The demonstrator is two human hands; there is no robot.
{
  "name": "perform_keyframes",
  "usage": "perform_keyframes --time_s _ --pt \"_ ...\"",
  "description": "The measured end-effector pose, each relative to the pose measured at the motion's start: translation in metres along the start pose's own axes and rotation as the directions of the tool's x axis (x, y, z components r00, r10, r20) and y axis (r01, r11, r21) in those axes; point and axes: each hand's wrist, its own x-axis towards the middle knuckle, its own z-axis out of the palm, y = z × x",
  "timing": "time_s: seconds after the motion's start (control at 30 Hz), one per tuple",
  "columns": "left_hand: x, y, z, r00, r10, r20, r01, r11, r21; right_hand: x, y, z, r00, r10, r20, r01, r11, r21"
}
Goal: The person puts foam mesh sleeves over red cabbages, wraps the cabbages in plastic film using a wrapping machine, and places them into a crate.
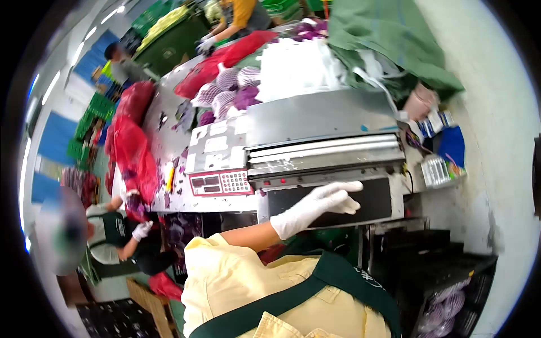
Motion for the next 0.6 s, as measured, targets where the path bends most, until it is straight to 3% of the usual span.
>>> perform_keyframes --time_s 0.07,0.13,0.23,0.27,0.3,0.33,0.37,0.43,0.5,0.53,0.57,0.6 --pt "-0.016 0.012 -0.037 0.972 0.062 -0.225 -0.047 0.996 0.071 -0.007 -0.054 0.025 0.984 -0.178 -0.021 0.175 0.981 -0.088" --pt "-0.032 0.021 -0.096 0.887 0.218 -0.407 -0.166 0.973 0.160 -0.021 -0.120 0.078 0.921 -0.380 0.084 0.385 0.922 -0.040" --pt "-0.050 0.028 -0.200 0.611 0.365 -0.703 -0.309 0.927 0.213 -0.073 -0.223 0.198 0.737 -0.591 0.328 0.556 0.806 0.205" --pt "-0.056 0.026 -0.244 0.557 0.394 -0.732 -0.371 0.906 0.205 -0.115 -0.258 0.252 0.679 -0.623 0.389 0.589 0.778 0.218" --pt "-0.063 0.029 -0.282 0.476 0.410 -0.778 -0.358 0.898 0.255 -0.156 -0.293 0.305 0.615 -0.650 0.447 0.619 0.748 0.238" --pt "-0.063 0.033 -0.324 0.381 0.326 -0.865 -0.325 0.923 0.205 -0.197 -0.329 0.360 0.546 -0.672 0.500 0.643 0.719 0.263" --pt "-0.066 0.033 -0.367 0.336 0.423 -0.841 -0.298 0.895 0.331 -0.303 -0.380 0.412 0.313 -0.703 0.639 0.589 0.672 0.450" --pt "-0.061 0.035 -0.447 0.239 0.479 -0.845 -0.223 0.874 0.433 -0.397 -0.430 0.512 0.020 -0.645 0.764 0.676 0.572 0.465" --pt "-0.046 0.040 -0.506 0.125 0.512 -0.850 -0.103 0.859 0.502 -0.477 -0.456 0.615 -0.253 -0.563 0.787 0.707 0.447 0.547" --pt "-0.038 0.043 -0.527 0.083 0.531 -0.843 -0.057 0.847 0.528 -0.517 -0.468 0.667 -0.382 -0.504 0.775 0.697 0.393 0.600" --pt "-0.031 0.047 -0.549 -0.015 0.537 -0.843 -0.057 0.841 0.537 -0.547 -0.467 0.728 -0.466 -0.474 0.747 0.615 0.434 0.659" --pt "-0.024 0.042 -0.580 -0.021 0.534 -0.845 -0.063 0.843 0.534 -0.577 -0.465 0.788 -0.547 -0.439 0.713 0.526 0.482 0.701"
